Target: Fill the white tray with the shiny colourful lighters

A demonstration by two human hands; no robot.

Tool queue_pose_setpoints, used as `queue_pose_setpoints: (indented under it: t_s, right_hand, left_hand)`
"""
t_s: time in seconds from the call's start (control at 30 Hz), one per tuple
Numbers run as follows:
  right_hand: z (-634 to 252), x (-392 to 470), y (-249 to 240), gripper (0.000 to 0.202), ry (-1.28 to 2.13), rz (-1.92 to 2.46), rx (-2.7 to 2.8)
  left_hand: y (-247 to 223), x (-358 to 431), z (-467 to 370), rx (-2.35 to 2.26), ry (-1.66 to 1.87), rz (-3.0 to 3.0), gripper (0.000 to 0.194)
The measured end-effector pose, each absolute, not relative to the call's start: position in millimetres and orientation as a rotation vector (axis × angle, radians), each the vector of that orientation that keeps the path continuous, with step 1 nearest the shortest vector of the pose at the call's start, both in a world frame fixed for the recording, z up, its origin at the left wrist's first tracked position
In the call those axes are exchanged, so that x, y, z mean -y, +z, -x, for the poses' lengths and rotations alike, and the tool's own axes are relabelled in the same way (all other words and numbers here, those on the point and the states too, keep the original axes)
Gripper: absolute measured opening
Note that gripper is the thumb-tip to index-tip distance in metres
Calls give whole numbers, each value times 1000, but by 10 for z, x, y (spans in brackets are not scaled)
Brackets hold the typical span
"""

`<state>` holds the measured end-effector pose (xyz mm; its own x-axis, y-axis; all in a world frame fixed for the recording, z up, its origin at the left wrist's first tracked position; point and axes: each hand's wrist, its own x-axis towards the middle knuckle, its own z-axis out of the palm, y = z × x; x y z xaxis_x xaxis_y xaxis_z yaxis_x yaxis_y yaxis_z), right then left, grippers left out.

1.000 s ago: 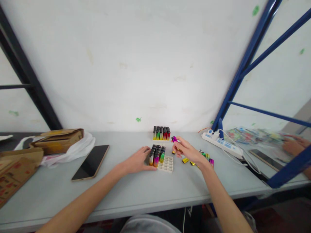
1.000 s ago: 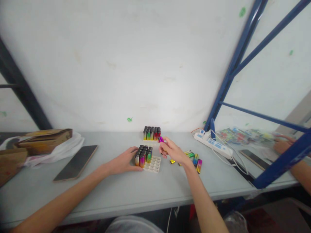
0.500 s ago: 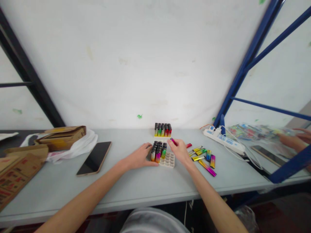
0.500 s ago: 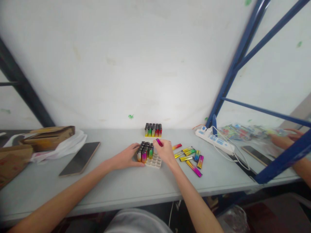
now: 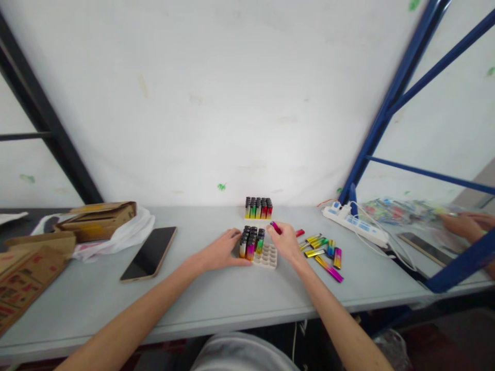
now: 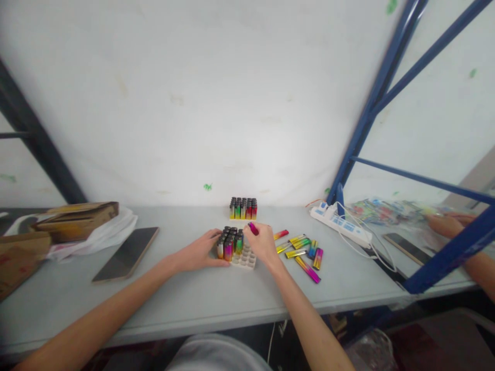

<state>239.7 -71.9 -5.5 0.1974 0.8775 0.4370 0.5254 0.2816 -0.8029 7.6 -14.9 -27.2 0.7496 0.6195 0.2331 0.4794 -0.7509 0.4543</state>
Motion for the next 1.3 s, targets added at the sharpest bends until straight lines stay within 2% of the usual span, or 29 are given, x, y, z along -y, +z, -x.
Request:
queue_pose_setpoints:
  t_s: [0.3,0.5,0.63,0.77,0.97,1.17,1.3]
  right_hand:
    - [-2562,824,191,35,501,1292,1857]
    - [-2648,1052,489,34,323,1218,2165]
    - [-2668,1103,513,43,413,1296,2274]
    - [-2652,1064,467,36,475,1295,2284]
    - [-2525,1007,405,28,322,1502,2436]
    - [-2366,989,309,36,119,1832,2358]
    - [-2551,992,367,37,418,1654,2343]
  left_hand:
    - [-278,162,-83,-846,554,-2578,76]
    - [-292,176,-127,-904,560,-2595,73]
    - [-316,157,-140,-915,561,-2597,73]
    - [-335,138,-131,-902,593,-2599,74]
    - [-350,129,-139,-901,578,-2626,73]
    - [-355,126,-128,-895,602,-2625,76]
    - [-364,115,-121,-914,599,-2630,78]
